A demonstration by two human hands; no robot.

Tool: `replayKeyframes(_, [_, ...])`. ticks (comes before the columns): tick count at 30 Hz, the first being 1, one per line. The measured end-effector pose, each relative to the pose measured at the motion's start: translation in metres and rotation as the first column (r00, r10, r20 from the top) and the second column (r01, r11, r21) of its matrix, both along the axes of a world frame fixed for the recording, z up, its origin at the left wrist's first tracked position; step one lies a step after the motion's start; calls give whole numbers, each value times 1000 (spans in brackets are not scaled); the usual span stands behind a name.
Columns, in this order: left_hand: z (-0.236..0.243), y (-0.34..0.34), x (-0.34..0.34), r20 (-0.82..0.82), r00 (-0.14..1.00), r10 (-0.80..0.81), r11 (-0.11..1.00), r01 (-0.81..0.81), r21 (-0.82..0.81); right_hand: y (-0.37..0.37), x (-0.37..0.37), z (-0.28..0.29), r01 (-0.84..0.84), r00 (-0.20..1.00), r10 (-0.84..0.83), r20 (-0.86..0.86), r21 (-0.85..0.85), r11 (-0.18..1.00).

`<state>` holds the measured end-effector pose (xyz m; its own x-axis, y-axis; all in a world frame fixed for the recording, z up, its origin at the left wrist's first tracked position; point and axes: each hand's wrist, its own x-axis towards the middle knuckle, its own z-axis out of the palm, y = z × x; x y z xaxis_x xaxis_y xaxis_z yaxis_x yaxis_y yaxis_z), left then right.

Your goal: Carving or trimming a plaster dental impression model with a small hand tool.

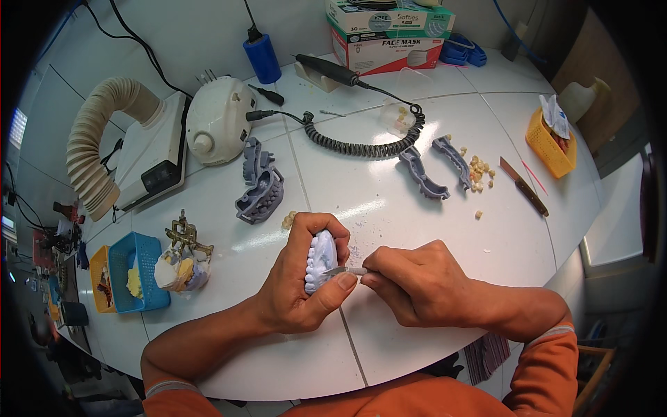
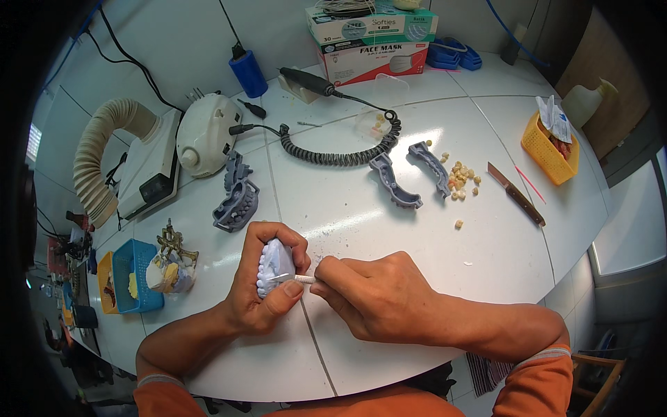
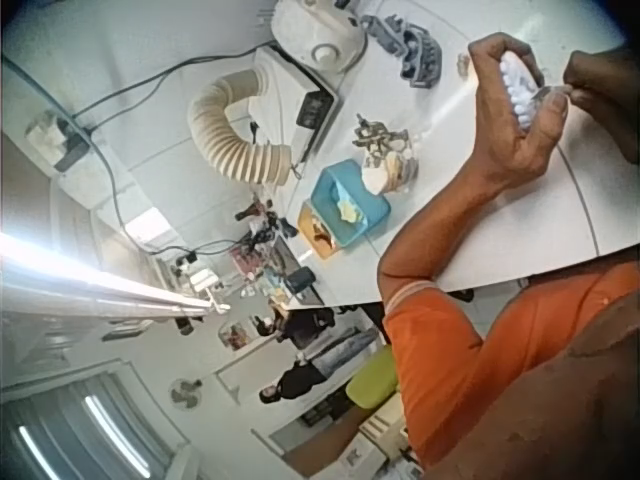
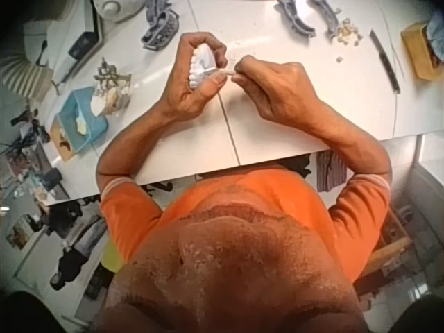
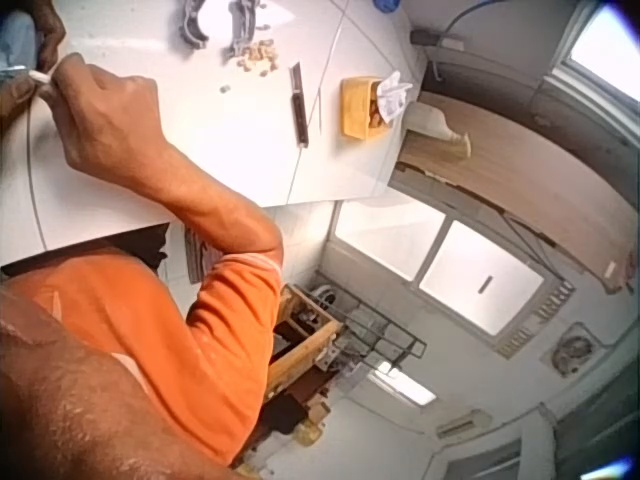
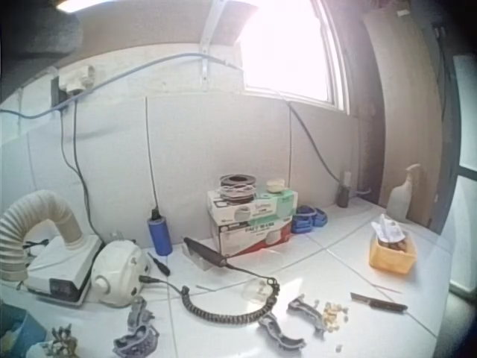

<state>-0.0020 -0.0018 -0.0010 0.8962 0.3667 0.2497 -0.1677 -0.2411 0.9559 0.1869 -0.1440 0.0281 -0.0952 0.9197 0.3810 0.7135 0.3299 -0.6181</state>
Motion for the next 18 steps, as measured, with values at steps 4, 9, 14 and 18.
replayKeyframes(4, [1,-2,-1,1,1000,1,1000,-1,-16,-1,-1,1,-2,1000,2,1,5,1000])
replayKeyframes(9, [2,-2,-2,-6,1000,-3,999,3,-32,-2,-1,2,-4,1000,4,0,-1,1000])
replayKeyframes(14, [1,-2,-1,3,1000,-7,999,7,-34,-1,-2,1,0,1000,0,-7,17,1000])
replayKeyframes(18, [1,-2,-1,11,1000,-3,1000,3,-29,-1,-1,1,2,1000,-2,5,14,1000])
